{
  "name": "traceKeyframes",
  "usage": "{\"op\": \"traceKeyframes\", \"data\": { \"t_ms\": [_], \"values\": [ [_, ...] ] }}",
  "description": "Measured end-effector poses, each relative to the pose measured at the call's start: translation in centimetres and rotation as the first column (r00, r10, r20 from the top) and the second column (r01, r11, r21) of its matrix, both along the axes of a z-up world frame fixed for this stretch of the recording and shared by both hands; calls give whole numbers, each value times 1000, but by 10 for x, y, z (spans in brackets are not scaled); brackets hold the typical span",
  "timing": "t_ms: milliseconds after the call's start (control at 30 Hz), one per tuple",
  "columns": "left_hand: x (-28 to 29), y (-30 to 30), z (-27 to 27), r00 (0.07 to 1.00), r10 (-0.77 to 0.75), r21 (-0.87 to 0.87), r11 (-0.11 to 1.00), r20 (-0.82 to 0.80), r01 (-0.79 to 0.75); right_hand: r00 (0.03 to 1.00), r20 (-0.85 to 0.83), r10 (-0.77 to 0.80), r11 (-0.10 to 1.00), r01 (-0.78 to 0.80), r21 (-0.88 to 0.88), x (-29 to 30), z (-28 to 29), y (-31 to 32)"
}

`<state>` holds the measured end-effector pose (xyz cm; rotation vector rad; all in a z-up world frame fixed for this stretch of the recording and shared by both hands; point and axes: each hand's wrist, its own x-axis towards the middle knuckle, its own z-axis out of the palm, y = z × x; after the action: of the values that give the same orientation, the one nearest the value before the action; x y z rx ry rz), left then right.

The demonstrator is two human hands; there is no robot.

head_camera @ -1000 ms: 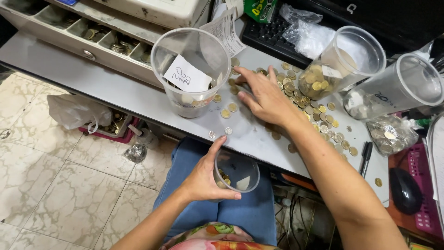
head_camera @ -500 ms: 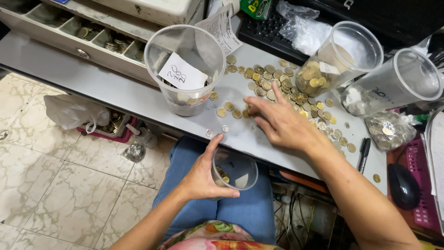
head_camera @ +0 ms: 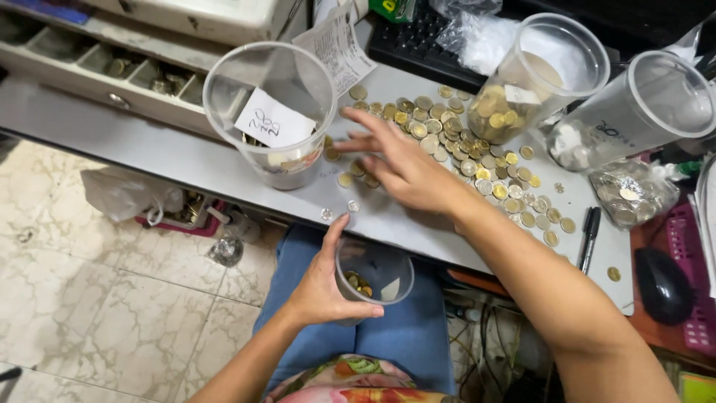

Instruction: Counting and sorting a large pile of coins on a desk and placing them into plastic containers.

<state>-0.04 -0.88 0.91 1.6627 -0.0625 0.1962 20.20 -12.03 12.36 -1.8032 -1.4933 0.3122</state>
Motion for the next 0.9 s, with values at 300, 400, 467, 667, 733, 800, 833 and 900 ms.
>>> {"op": "traceKeyframes", "data": {
  "t_ms": [300,400,467,667,733,800,833,900],
  "values": [
    [-2,2,-6,991,-4,99,995,-136,17,928,344,-144,945,232,-231,-2,16,-15],
    [-2,2,-12,992,-9,60,998,-129,17,896,419,-146,947,249,-203,-28,25,-42],
    [0,1,-12,992,-20,39,999,-123,25,908,400,-122,963,206,-174,-44,21,-61],
    [0,1,-9,997,-37,10,999,-74,37,989,146,-9,982,36,-184,-41,22,-71],
    [0,0,-13,993,-23,45,999,-115,28,976,198,-89,984,118,-135,-17,17,-60],
    [0,0,-15,996,-2,57,998,-88,7,887,384,-257,918,348,-190,11,18,-42],
    [-1,0,-13,996,-3,59,998,-86,8,886,385,-258,918,349,-188,20,11,-36],
    [-2,2,-9,994,-1,67,998,-108,8,838,497,-225,839,426,-339,39,-2,-22]
  ]
}}
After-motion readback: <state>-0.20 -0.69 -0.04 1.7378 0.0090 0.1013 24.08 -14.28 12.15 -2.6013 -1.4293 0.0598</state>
